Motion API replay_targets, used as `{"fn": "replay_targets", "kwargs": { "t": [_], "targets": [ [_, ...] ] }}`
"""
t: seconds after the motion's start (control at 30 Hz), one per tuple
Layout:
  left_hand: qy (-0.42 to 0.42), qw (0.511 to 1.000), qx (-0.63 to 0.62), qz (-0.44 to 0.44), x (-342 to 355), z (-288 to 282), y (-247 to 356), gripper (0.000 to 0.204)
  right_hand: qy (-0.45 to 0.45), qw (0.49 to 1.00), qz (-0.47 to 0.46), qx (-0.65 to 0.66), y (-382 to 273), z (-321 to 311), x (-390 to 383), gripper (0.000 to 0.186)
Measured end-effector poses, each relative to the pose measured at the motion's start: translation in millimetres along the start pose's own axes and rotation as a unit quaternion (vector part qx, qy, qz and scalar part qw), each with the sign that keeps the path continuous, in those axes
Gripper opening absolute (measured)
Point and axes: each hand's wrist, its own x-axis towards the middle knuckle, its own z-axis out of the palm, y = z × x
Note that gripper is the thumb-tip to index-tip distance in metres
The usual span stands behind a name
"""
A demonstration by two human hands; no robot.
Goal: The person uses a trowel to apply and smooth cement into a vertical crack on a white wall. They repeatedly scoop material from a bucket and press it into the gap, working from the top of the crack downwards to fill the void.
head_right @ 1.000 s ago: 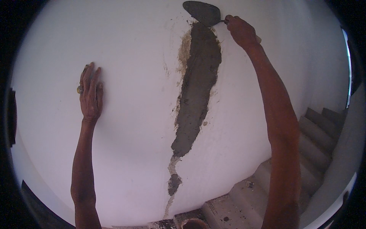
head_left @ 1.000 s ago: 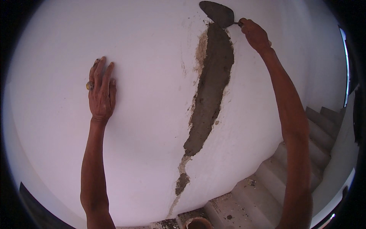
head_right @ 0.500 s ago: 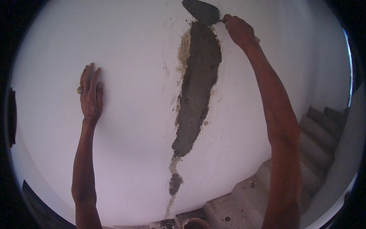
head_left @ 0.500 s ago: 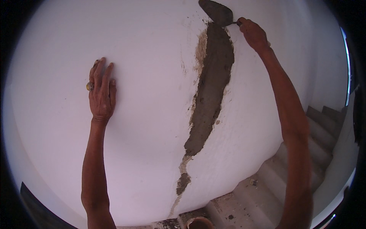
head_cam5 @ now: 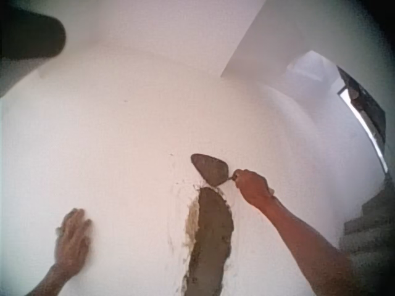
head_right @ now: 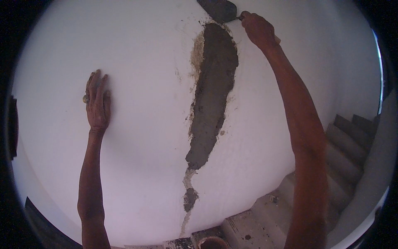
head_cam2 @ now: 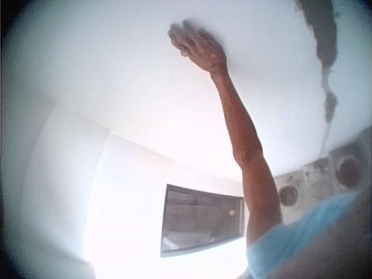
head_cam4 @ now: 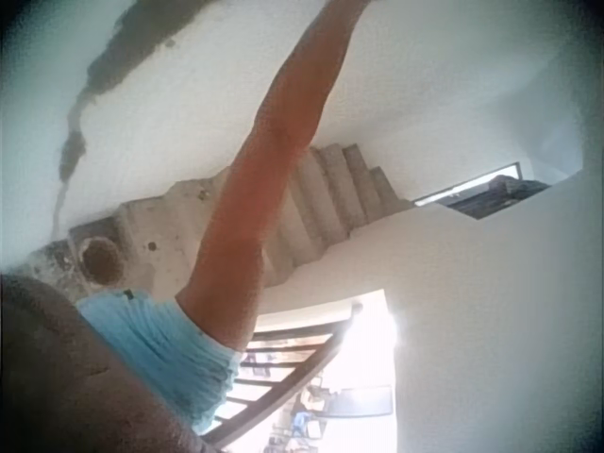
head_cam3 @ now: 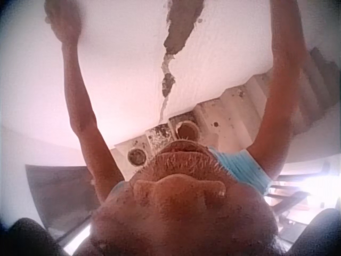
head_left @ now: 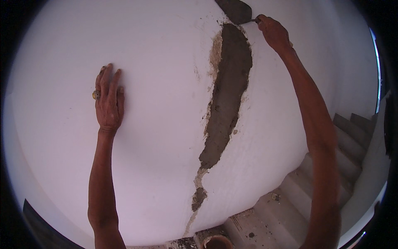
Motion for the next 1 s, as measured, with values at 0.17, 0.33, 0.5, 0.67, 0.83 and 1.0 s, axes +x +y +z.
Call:
{"fn": "replay_targets", "kwargs": {
  "t": [0.17, 0.33, 0.5, 0.67, 0.83, 1.0],
  "targets": [
    [0.004, 1.0, 0.003, 0.002, 1, 1, 0, 0.045, -0.014, 1.0, -0.021, 0.017, -16, 11, -2, 0.028],
    [0.016, 1.0, 0.012, 0.019, 1, -2, 4, 0.044, 0.016, 1.0, 0.015, -0.005, -7, 8, 5, 0.029],
    [0.008, 1.0, 0.014, 0.015, 0, 2, -3, 0.043, -0.01, 0.998, -0.041, 0.044, -20, 11, -4, 0.028],
    [-0.001, 1.0, 0.014, -0.002, 4, -3, 1, 0.043, -0.007, 0.998, -0.032, 0.057, -24, 2, -5, 0.027],
    [0.008, 1.0, 0.004, 0.012, 2, 0, -2, 0.045, 0.106, 0.99, -0.078, 0.056, -3, 19, -18, 0.026],
    [0.006, 1.0, 0.002, 0.013, 2, 0, 1, 0.047, 0.057, 0.998, 0.025, 0.029, 35, 13, -21, 0.028]
  ]
}}
